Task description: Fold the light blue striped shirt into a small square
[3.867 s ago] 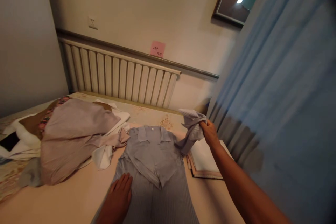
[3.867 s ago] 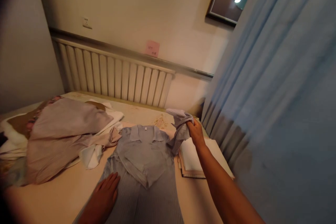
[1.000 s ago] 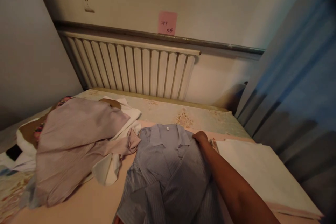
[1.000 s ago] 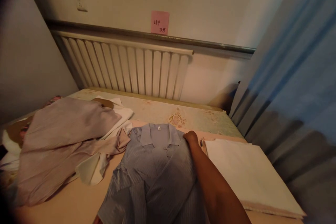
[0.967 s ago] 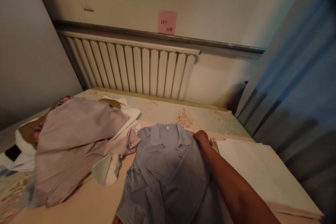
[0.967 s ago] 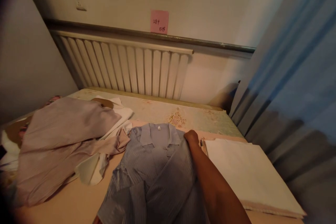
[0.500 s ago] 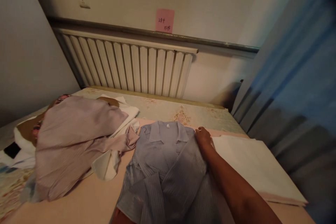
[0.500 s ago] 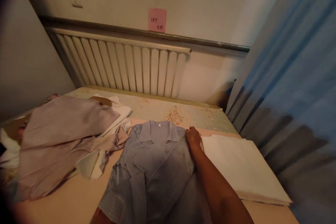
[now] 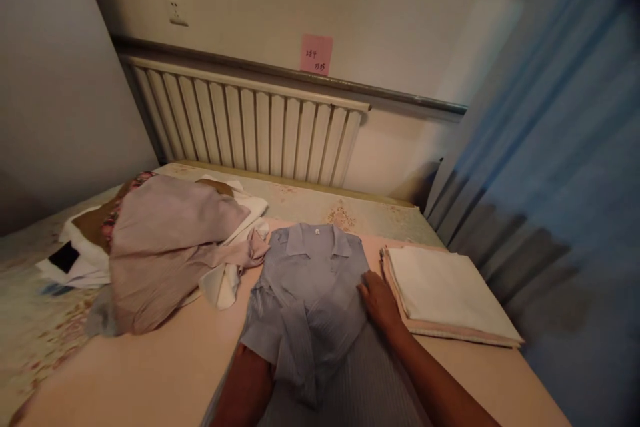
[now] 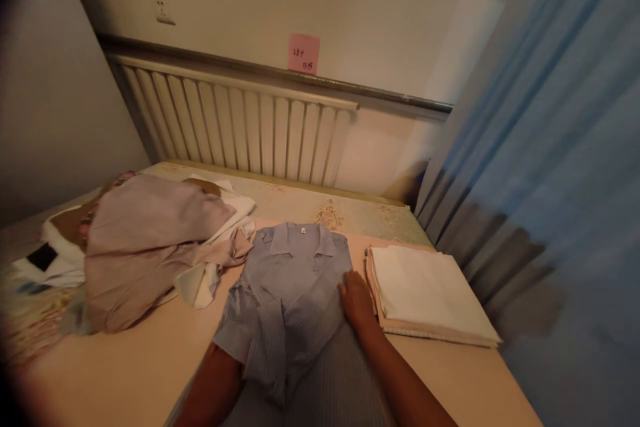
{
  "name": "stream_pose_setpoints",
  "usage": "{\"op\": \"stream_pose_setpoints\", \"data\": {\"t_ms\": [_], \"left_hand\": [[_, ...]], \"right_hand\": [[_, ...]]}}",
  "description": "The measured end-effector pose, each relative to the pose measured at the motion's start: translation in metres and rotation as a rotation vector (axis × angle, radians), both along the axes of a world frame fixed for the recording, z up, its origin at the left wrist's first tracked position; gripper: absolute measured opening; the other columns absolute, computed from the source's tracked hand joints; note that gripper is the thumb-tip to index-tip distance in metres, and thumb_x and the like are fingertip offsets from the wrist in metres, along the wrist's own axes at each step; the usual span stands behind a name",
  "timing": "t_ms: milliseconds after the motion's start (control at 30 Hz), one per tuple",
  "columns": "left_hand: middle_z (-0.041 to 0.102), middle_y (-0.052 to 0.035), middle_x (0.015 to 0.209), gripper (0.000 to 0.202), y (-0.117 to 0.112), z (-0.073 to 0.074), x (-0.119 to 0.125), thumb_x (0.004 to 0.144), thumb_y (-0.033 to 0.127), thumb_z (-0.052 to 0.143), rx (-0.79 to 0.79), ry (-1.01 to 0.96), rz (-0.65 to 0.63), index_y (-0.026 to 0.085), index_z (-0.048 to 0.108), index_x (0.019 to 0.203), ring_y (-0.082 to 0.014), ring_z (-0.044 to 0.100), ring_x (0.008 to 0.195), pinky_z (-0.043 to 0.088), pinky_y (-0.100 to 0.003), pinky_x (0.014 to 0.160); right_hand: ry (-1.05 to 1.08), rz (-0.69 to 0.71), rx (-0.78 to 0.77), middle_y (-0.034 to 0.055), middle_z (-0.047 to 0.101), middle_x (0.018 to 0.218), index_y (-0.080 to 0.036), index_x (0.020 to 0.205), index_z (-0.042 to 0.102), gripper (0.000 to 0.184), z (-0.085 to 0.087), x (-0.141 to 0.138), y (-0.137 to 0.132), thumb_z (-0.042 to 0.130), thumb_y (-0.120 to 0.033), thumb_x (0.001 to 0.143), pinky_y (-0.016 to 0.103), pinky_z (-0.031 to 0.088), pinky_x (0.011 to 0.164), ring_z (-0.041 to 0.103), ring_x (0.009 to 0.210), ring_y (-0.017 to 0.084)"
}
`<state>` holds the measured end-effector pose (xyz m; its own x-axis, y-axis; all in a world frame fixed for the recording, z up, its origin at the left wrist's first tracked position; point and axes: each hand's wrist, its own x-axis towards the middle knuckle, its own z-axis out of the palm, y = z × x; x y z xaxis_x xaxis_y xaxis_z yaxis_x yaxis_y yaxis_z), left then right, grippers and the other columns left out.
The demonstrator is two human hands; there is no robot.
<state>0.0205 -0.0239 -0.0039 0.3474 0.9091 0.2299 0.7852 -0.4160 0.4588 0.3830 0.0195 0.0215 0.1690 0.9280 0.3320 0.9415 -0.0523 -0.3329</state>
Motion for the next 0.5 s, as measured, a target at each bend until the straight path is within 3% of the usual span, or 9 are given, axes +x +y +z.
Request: {"op": "stream_pose_setpoints", "data": {"t_ms": [167,333,500], "left_hand": [[0.068,-0.0107,0.114,0.035,-0.002,0.01,0.001,0.078,0.01,0.046,0.004,0.103,-0.03,0.018,0.068,0.104,-0.0306,0.055,0.113,0.037,-0.045,0.103],[0.067,-0.0119,0.116,0.033,-0.004,0.017,0.002,0.081,0.014,0.045,0.008,0.128,-0.036,0.017,0.068,0.104,-0.0307,0.055,0.115,0.036,-0.045,0.103],[0.068,-0.0133,0.113,0.029,-0.003,0.017,0.001,0.082,0.016,0.046,0.019,0.144,-0.013,0.017,0.068,0.101,-0.0311,0.055,0.115,0.037,-0.044,0.102]], "right_hand": [[0.052,0.016,0.116,0.015,0.065,0.122,-0.017,0.123,0.059,0.038,-0.017,0.002,-0.069,0.043,-0.027,0.09,0.042,0.046,0.099,0.059,0.114,0.027],[0.007,-0.086,0.209,0.0137,0.066,0.119,-0.019,0.12,0.061,0.035,-0.052,0.021,-0.143,0.044,-0.03,0.092,0.041,0.051,0.094,0.063,0.109,0.026],[-0.135,-0.079,0.315,0.0162,0.067,0.118,-0.015,0.114,0.064,0.031,-0.079,0.034,-0.176,0.044,-0.025,0.092,0.045,0.05,0.096,0.063,0.109,0.027]]}}
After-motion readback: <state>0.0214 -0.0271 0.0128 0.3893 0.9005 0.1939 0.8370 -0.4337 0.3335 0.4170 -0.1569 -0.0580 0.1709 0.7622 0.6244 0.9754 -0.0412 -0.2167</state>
